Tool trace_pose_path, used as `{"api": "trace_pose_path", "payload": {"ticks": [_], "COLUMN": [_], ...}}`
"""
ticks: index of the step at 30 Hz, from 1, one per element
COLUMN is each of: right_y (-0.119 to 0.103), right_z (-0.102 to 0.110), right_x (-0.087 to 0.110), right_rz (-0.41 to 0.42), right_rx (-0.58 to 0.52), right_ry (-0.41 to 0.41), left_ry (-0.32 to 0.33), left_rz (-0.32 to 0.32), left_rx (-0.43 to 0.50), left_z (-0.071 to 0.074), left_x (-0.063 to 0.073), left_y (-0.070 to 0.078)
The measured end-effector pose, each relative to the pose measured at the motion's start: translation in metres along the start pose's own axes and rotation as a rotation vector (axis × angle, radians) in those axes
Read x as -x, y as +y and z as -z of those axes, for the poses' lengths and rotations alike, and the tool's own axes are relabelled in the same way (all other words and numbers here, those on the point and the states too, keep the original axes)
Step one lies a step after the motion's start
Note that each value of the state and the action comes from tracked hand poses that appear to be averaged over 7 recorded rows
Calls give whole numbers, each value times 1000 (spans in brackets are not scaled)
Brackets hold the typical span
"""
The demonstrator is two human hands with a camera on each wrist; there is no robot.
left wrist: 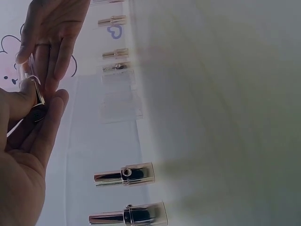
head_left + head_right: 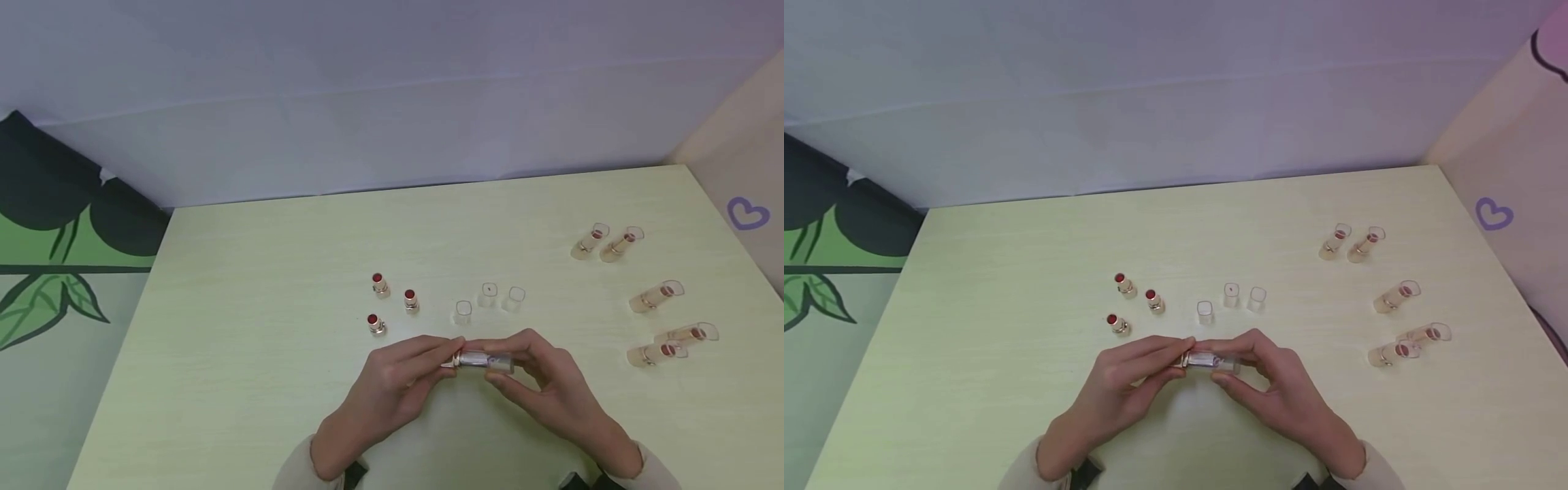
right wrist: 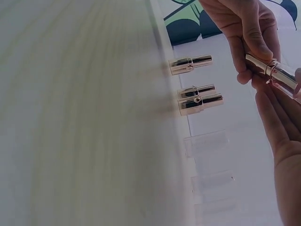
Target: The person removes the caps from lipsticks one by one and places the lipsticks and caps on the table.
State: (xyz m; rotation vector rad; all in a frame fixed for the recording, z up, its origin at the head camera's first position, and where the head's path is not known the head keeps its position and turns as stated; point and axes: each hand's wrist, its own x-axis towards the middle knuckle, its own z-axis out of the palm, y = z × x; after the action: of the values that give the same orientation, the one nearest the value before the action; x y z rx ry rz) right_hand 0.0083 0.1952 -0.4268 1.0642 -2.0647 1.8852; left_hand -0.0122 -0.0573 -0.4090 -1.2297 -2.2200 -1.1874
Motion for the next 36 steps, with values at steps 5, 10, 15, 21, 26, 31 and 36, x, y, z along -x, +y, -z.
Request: {"api": "trace_pose_path", "payload": {"ticks": [5, 10, 15, 21, 26, 31, 36], "right_y": [-1, -3, -6, -9, -8, -7, -4], "right_z": [3, 8, 15, 22, 25, 27, 30], "right_x": [-4, -7, -7, -6, -7, -10, -10], "right_rz": [29, 76, 93, 66, 32, -10, -29], "right_rx": [51, 75, 58, 125, 346, 498, 559], "right_ry": [-3, 11, 40, 74, 98, 92, 66], "left_ry": [12, 4, 8, 20, 24, 29, 27], "left_rz": [-3, 36, 64, 74, 72, 75, 87], "left_rx": [17, 28, 35, 29, 38, 38, 45], "left_z": [0, 0, -1, 0, 1, 1, 1], "left_x": [-1, 0, 1, 2, 2, 2, 1], "left_y": [-1, -1, -1, -2, -3, -3, -2]}}
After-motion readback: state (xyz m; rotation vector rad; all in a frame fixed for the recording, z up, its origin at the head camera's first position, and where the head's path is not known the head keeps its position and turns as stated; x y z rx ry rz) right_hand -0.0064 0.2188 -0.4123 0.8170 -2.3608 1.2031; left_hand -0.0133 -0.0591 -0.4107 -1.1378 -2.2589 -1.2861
